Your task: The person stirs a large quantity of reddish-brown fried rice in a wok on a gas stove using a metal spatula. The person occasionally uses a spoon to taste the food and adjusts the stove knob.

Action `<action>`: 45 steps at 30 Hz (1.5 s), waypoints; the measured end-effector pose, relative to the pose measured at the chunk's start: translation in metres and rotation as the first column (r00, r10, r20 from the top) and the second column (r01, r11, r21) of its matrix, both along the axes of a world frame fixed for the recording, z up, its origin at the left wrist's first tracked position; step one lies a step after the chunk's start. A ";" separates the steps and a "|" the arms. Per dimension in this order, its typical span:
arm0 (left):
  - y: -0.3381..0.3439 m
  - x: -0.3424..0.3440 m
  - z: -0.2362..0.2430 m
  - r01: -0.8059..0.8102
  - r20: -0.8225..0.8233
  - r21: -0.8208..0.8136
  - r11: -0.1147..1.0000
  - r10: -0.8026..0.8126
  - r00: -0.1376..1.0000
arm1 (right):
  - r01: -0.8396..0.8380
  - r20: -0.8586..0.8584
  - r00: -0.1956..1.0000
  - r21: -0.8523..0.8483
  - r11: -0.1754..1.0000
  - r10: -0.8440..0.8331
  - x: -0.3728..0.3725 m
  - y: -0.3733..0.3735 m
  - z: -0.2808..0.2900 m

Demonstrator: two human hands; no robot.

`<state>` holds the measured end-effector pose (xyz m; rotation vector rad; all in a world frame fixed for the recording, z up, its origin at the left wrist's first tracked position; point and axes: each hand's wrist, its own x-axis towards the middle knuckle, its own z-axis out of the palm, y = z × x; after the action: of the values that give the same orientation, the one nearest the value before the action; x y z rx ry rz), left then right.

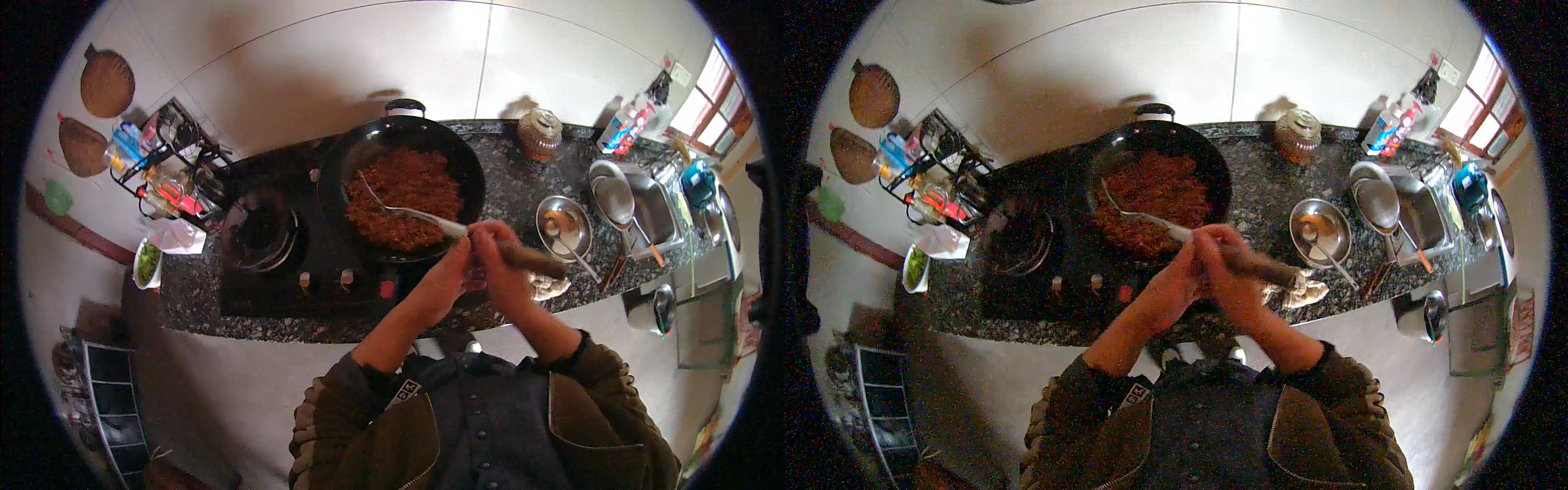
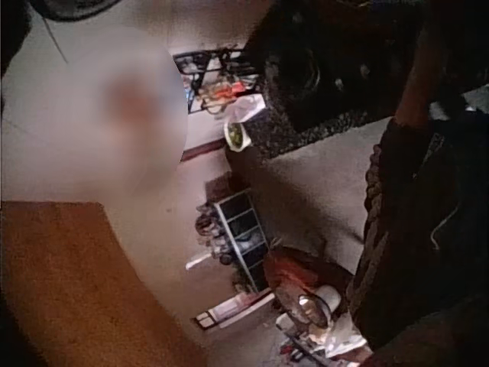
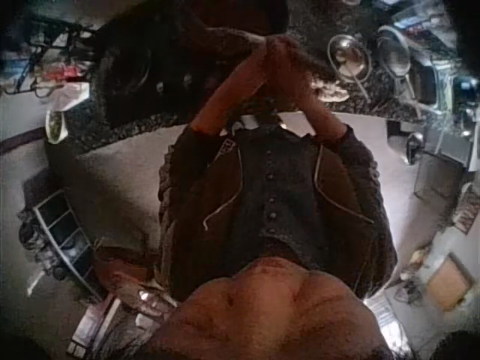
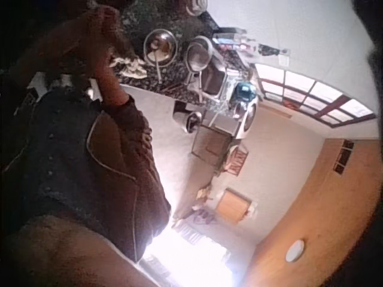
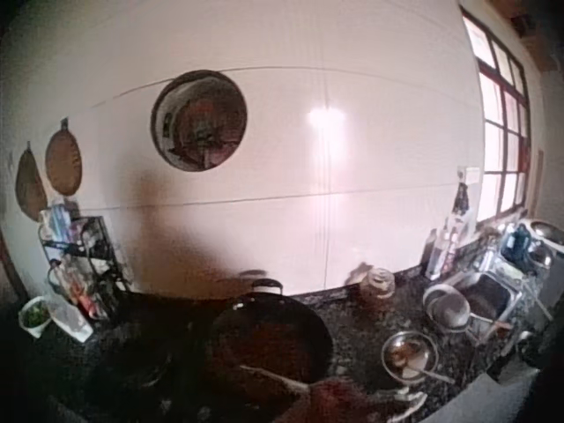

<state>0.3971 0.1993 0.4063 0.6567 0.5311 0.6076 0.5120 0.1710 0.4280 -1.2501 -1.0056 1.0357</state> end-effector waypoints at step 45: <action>-0.211 -0.360 -0.351 -0.661 -0.779 -0.332 0.673 0.200 0.595 | 0.098 0.088 0.993 -0.240 0.966 -0.079 0.043 0.104 0.079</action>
<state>0.0370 -0.0119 0.0552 0.0767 1.5961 0.6142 0.5553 0.2751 0.5068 -1.5333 -0.8913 1.0708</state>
